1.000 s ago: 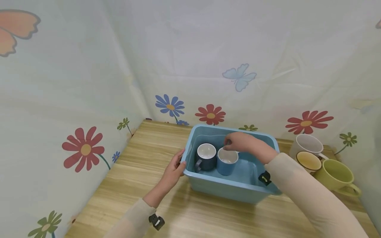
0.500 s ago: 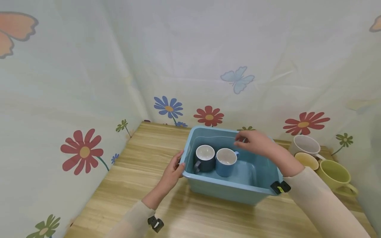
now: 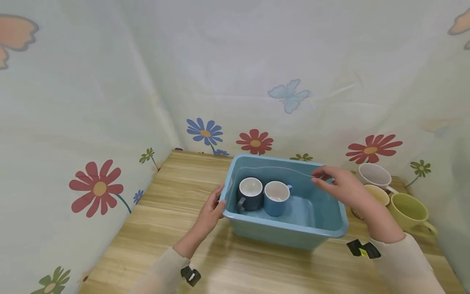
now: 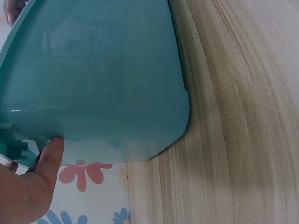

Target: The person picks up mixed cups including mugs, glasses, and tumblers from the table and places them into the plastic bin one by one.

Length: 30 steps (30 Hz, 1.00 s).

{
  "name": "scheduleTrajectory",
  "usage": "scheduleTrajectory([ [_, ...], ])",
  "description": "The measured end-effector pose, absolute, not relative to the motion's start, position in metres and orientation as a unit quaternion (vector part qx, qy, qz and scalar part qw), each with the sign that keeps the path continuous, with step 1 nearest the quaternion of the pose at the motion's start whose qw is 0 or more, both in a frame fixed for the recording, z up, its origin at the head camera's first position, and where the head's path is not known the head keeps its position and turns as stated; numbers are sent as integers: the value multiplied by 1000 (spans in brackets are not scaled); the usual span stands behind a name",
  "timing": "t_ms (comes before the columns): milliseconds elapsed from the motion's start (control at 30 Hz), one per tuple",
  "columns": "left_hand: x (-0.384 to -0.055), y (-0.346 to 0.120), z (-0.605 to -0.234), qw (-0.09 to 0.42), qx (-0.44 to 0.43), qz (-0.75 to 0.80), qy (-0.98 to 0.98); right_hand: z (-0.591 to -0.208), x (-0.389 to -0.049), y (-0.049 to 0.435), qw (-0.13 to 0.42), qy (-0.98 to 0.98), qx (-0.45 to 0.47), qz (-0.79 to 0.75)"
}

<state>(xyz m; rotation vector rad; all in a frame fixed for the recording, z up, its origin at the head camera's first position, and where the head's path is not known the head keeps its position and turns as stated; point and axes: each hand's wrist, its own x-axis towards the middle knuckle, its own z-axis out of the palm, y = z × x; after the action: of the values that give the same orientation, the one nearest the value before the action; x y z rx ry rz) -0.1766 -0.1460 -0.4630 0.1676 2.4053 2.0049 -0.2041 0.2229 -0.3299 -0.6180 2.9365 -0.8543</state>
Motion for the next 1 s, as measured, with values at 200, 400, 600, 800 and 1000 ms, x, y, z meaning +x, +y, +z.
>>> scheduleTrajectory([
  [200, -176, -147, -463, 3, 55, 643, 764, -330, -192, 243, -4, 937, -186, -295],
  [400, -176, -146, -464, 4, 56, 646, 761, -329, -182, 265, -37, 943, -163, -289],
  [600, -178, -145, -465, 9, 57, 646, 761, -336, -175, 300, -92, 943, -144, -285],
  [800, -178, -145, -464, 11, 58, 645, 762, -346, -167, 331, -90, 952, -86, -280],
  [1000, -177, -147, -465, 10, 53, 644, 763, -360, -163, 365, -91, 960, -34, -261],
])
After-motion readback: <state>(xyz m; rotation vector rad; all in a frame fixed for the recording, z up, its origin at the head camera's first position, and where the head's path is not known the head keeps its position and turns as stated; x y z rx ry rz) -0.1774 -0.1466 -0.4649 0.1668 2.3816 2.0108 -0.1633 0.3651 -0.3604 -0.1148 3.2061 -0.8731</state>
